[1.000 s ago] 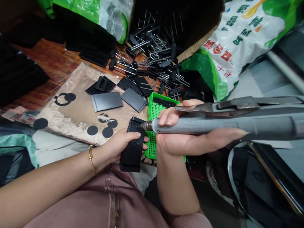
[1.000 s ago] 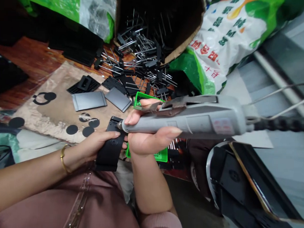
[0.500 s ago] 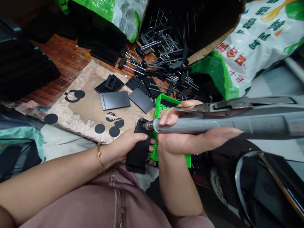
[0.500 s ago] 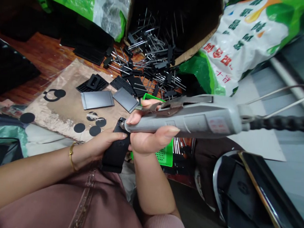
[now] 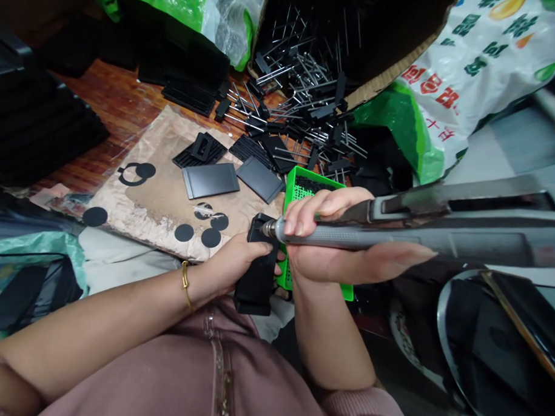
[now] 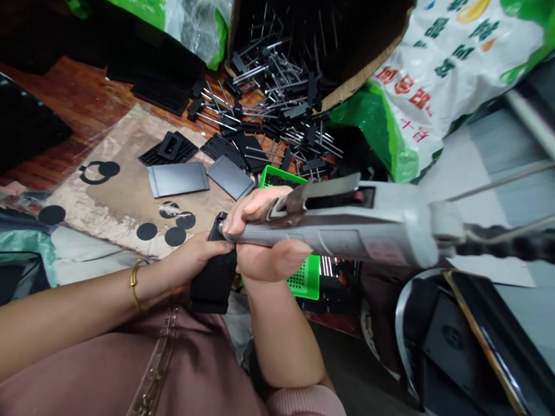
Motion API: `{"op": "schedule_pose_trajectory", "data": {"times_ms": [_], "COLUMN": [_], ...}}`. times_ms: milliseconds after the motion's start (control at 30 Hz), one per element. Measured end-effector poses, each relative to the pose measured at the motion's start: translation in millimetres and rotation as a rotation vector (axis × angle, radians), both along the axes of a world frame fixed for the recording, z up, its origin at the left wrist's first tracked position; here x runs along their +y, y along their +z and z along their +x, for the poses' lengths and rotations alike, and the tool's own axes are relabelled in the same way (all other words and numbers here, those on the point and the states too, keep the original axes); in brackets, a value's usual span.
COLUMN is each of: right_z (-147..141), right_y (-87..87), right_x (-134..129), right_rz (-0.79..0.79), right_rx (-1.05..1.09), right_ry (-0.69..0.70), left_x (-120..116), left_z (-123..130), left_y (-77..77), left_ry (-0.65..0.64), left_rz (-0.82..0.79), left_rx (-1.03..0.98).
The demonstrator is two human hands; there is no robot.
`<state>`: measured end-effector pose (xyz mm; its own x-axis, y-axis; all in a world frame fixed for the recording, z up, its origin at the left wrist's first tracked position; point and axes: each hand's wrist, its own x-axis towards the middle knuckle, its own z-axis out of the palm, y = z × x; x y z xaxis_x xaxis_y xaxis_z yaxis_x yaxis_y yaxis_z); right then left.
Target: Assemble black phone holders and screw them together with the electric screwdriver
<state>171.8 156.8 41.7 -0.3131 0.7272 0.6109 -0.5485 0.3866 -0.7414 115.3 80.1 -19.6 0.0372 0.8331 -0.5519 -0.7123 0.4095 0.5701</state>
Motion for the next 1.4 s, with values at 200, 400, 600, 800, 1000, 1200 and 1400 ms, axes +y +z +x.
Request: {"op": "schedule_pose_trajectory", "data": {"times_ms": [200, 400, 600, 800, 1000, 1200, 1400], "right_z": [0, 1, -26, 28, 98, 107, 105], "right_y": [-4.3, 4.3, 6.0, 13.0, -4.8, -27.8, -32.7], "right_x": [-2, -5, -10, 5, 36, 47, 50], "right_rz": [-0.011, 0.116, 0.048, 0.061, -0.053, -0.186, -0.196], "right_rx": [-0.017, 0.036, 0.121, -0.054, -0.116, -0.123, -0.118], "right_ry": [-0.158, -0.202, -0.367, -0.495, -0.714, -0.744, -0.721], "left_x": [2, 6, -11, -1, 13, 15, 15], "left_z": [-1, 0, 4, -11, -16, -15, -14], "left_y": [2.8, 13.5, 16.2, 17.1, 12.3, 14.3, 15.9], "left_ry": [0.061, 0.209, 0.156, 0.096, 0.004, 0.015, 0.040], "left_rz": [0.004, -0.108, -0.126, -0.020, -0.050, -0.083, -0.085], "left_rx": [-0.066, -0.250, -0.283, -0.107, 0.024, 0.034, 0.042]}}
